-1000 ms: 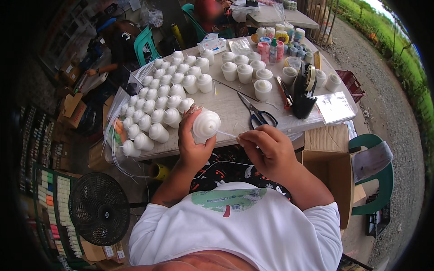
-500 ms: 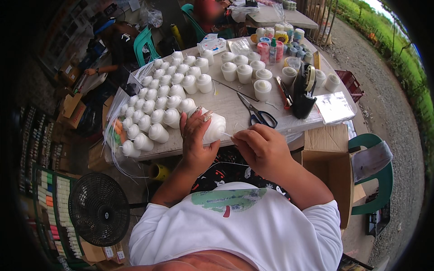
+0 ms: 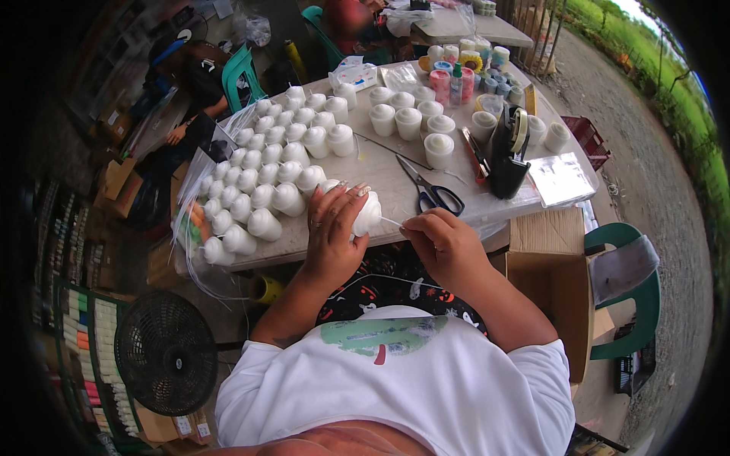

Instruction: The person inserts wicks into white candle bodies and trims the excess wick using scissors. They handle each candle one at a time, placing finished units on the table.

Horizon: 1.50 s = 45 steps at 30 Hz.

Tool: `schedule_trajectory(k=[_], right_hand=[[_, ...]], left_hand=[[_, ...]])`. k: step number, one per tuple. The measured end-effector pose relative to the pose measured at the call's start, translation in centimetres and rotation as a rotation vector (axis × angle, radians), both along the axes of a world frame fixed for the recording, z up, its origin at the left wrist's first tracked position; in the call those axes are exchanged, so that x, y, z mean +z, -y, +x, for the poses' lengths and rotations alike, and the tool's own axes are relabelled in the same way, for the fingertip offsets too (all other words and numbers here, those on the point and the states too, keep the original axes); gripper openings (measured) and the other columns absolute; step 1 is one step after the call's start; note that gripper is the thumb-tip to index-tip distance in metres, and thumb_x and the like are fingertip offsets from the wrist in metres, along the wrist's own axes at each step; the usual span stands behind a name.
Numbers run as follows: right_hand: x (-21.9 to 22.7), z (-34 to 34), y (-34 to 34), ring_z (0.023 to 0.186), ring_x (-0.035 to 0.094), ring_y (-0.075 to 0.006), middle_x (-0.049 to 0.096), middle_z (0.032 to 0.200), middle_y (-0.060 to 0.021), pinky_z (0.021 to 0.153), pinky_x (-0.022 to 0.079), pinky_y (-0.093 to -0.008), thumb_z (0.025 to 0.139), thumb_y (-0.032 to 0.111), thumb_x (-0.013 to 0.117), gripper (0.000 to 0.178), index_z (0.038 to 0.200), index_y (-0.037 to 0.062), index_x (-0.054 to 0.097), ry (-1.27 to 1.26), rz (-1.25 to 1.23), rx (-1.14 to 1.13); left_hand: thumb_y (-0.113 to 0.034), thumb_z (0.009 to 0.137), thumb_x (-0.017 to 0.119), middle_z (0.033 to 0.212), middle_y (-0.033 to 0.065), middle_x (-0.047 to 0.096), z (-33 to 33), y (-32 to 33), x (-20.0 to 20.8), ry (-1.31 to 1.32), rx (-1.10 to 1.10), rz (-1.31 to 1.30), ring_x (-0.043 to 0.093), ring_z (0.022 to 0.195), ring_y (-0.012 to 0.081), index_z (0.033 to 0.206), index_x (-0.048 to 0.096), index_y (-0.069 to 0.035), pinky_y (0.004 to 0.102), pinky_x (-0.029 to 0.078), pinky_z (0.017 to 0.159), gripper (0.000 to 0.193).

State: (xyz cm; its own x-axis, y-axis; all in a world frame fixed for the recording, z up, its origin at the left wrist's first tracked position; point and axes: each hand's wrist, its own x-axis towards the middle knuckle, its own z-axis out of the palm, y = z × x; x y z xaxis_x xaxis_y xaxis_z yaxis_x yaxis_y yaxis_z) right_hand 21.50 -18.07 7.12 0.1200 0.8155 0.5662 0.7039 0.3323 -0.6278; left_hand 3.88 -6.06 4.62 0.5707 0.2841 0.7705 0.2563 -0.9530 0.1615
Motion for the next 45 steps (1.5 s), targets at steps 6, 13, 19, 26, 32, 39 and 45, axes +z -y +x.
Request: schedule_trajectory(k=[6,13,19,26,32,39,45], right_hand=[[-1.5,0.5,-0.5,0.081,0.065,-0.0287,0.063,0.093,-0.0123,0.068,0.053,-0.0362,0.083,0.008,0.071,0.035,0.116,0.0071,0.06,0.09,-0.095,0.007],[-2.6,0.3,-0.5,0.096,0.065,-0.0254,0.06,0.11,-0.0139,0.082,0.051,-0.0325,0.075,0.015,0.081,0.076,0.139,0.0023,0.043,-0.188,-0.181,0.091],[-3.4,2.0,0.0,0.114,0.058,-0.0187,0.059,0.117,-0.0101,0.097,0.046,-0.0322,0.077,0.011,0.081,0.067,0.131,-0.0041,0.045,-0.759,-0.368,0.273],[-3.5,1.9,0.0,0.115,0.057,-0.0188,0.057,0.121,-0.0096,0.101,0.044,-0.0337,0.074,0.005,0.081,0.066,0.129,-0.0017,0.044,-0.731,-0.354,0.358],[-3.0,2.1,0.5,0.115,0.057,-0.0189,0.057,0.119,-0.0097,0.101,0.043,-0.034,0.07,0.005,0.083,0.066,0.126,0.0007,0.047,-0.649,-0.358,0.318],[-0.6,8.7,6.5,0.112,0.057,-0.0197,0.058,0.119,-0.0107,0.099,0.045,-0.0337,0.064,0.011,0.086,0.071,0.124,-0.0008,0.049,-0.599,-0.374,0.136],[1.4,11.8,10.0,0.111,0.057,-0.0197,0.059,0.118,-0.011,0.097,0.045,-0.0357,0.066,0.014,0.087,0.07,0.123,-0.0032,0.051,-0.617,-0.369,0.065]], left_hand=[[-0.001,0.073,0.067,0.135,0.007,0.053,0.8,0.5,-0.8,-0.068,-0.051,0.012,0.048,0.125,0.0294,0.134,0.046,-0.01,0.0528,0.027,0.11,0.065],[-0.008,0.078,0.066,0.135,0.0071,0.053,1.7,1.6,-1.0,-0.221,-0.146,0.055,0.049,0.123,0.0282,0.142,0.041,-0.011,0.0474,0.032,0.109,0.069],[-0.016,0.08,0.074,0.13,0.0136,0.054,0.0,0.4,0.8,-0.021,-0.176,-0.34,0.053,0.12,0.0287,0.141,0.041,-0.007,0.0421,0.038,0.105,0.071],[-0.017,0.091,0.067,0.098,0.0102,0.06,-0.9,-0.6,-1.2,-0.037,-0.257,-0.78,0.059,0.089,0.0218,0.106,0.054,-0.002,0.0337,0.048,0.079,0.025],[-0.009,0.094,0.06,0.086,0.0087,0.058,-0.6,-1.2,-0.9,0.182,-0.289,-0.683,0.055,0.076,0.0173,0.089,0.055,-0.001,0.0309,0.046,0.074,0.011],[-0.004,0.097,0.054,0.086,0.0006,0.056,-4.3,-3.3,-0.4,0.45,-0.398,-0.993,0.052,0.082,0.0075,0.091,0.057,-0.001,0.0228,0.042,0.08,0.007],[-0.008,0.097,0.057,0.084,0.0006,0.058,-6.2,-4.9,-1.3,0.628,-0.249,-1.013,0.052,0.081,0.0079,0.092,0.06,-0.001,0.0229,0.042,0.079,0.009]])
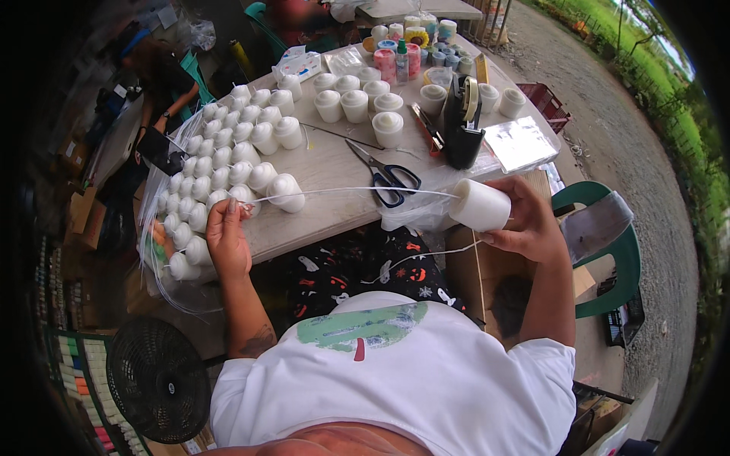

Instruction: The person inserts wicks into white candle bodies and trims the excess wick using scissors. They handle each candle one at a time, placing finished units on the table.

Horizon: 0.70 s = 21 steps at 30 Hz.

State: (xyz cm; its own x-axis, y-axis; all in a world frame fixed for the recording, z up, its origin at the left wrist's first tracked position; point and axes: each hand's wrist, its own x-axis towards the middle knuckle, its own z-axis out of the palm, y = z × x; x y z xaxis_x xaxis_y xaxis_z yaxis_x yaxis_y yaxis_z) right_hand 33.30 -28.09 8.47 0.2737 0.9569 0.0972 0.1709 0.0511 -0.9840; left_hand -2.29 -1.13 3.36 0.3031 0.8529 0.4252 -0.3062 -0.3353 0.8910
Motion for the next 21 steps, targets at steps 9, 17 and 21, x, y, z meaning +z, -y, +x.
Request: schedule_trajectory(k=[9,17,21], right_hand=[[2.7,0.3,-1.4,0.108,0.06,-0.0185,0.06,0.119,-0.0089,0.097,0.045,-0.0344,0.063,0.0,0.081,0.067,0.124,0.0012,0.052,0.424,0.114,-0.145],[2.7,0.5,-5.6,0.102,0.063,-0.0243,0.061,0.114,-0.0097,0.089,0.048,-0.0353,0.066,0.006,0.079,0.061,0.12,0.0039,0.052,0.754,0.02,-0.038],[-2.6,-1.4,-10.8,0.101,0.061,-0.0358,0.059,0.111,-0.0136,0.088,0.049,-0.0403,0.065,0.008,0.075,0.058,0.118,0.0062,0.051,0.847,0.046,0.001]], left_hand=[[-0.011,0.098,0.054,0.089,0.0046,0.061,-5.5,-1.9,1.6,0.158,0.253,0.08,0.054,0.081,0.0114,0.1,0.059,0.0,0.0271,0.044,0.079,0.012],[-0.016,0.099,0.054,0.088,0.0035,0.063,-14.1,-2.7,-0.8,0.008,0.524,-0.017,0.055,0.079,0.0091,0.101,0.061,-0.002,0.0243,0.044,0.075,0.015],[-0.019,0.099,0.056,0.087,0.003,0.064,-18.2,-3.2,-2.2,-0.036,0.717,0.003,0.056,0.081,0.0085,0.1,0.061,-0.003,0.0236,0.043,0.074,0.017]])
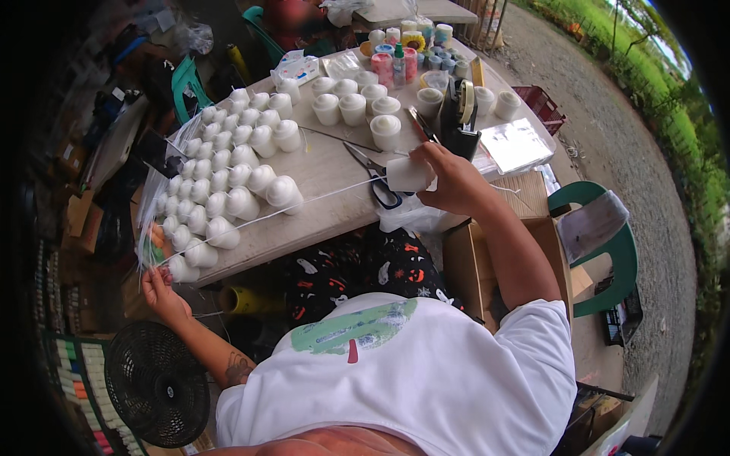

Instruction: The person inserts wicks into white candle bodies and trims the excess wick using scissors. They handle each candle one at a time, placing finished units on the table.

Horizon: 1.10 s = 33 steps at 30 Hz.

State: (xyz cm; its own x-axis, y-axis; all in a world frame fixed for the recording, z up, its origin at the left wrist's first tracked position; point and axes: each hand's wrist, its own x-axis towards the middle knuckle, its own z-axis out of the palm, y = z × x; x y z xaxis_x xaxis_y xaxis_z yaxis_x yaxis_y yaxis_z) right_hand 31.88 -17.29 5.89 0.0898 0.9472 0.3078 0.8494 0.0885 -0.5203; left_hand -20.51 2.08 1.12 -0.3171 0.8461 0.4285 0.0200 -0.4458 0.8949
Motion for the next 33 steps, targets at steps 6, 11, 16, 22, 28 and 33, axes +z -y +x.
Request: schedule_trajectory(k=[6,11,16,22,28,33], right_hand=[[-3.6,-0.8,-5.2,0.114,0.056,-0.0352,0.056,0.123,-0.0136,0.096,0.046,-0.0405,0.069,0.006,0.075,0.06,0.123,0.0072,0.048,0.029,-0.006,-0.064],[-4.8,-1.1,-6.7,0.115,0.055,-0.0348,0.054,0.126,-0.0131,0.096,0.046,-0.0401,0.07,0.009,0.077,0.06,0.123,0.0075,0.05,-0.078,-0.003,0.009],[-4.3,0.2,-5.2,0.111,0.057,-0.0333,0.054,0.119,-0.0135,0.093,0.048,-0.0396,0.068,0.011,0.078,0.056,0.118,0.0075,0.053,0.121,0.046,-0.057],[-2.8,1.0,0.1,0.111,0.057,-0.0348,0.054,0.12,-0.0159,0.09,0.05,-0.0405,0.068,0.009,0.08,0.057,0.116,0.0058,0.05,0.1,0.22,-0.085],[-1.5,8.2,8.5,0.121,0.053,-0.0351,0.054,0.129,-0.0172,0.103,0.042,-0.0426,0.063,-0.006,0.072,0.068,0.125,0.0057,0.047,0.449,0.254,-0.353],[-3.0,16.9,9.3,0.132,0.043,-0.0279,0.049,0.139,-0.0079,0.114,0.025,-0.0515,0.071,-0.008,0.061,0.069,0.134,0.0154,0.048,0.676,0.036,-0.424]], left_hand=[[-0.019,0.099,0.055,0.089,0.0043,0.064,-2.0,2.1,2.1,0.038,-0.013,0.025,0.057,0.085,0.0109,0.101,0.059,-0.003,0.027,0.043,0.077,0.017],[-0.018,0.1,0.049,0.098,0.0073,0.055,-0.1,4.5,3.5,0.137,-0.474,0.096,0.052,0.091,0.0182,0.101,0.055,-0.005,0.0322,0.041,0.08,0.014],[-0.024,0.097,0.053,0.087,0.0038,0.046,2.0,4.8,5.1,0.293,-0.787,0.212,0.045,0.087,0.0184,0.092,0.049,-0.009,0.0341,0.034,0.079,0.016],[-0.022,0.096,0.054,0.086,0.0048,0.045,3.6,4.6,5.3,0.231,-0.776,0.206,0.045,0.086,0.0193,0.09,0.048,-0.009,0.0343,0.035,0.078,0.016],[-0.016,0.094,0.056,0.085,0.0094,0.049,8.4,5.4,4.3,0.038,-0.945,0.094,0.048,0.084,0.0223,0.087,0.051,-0.004,0.0361,0.039,0.081,0.015],[-0.01,0.094,0.056,0.084,0.0102,0.052,13.6,5.5,4.0,0.062,-1.011,0.092,0.051,0.083,0.0224,0.086,0.052,-0.002,0.0356,0.042,0.081,0.012]])
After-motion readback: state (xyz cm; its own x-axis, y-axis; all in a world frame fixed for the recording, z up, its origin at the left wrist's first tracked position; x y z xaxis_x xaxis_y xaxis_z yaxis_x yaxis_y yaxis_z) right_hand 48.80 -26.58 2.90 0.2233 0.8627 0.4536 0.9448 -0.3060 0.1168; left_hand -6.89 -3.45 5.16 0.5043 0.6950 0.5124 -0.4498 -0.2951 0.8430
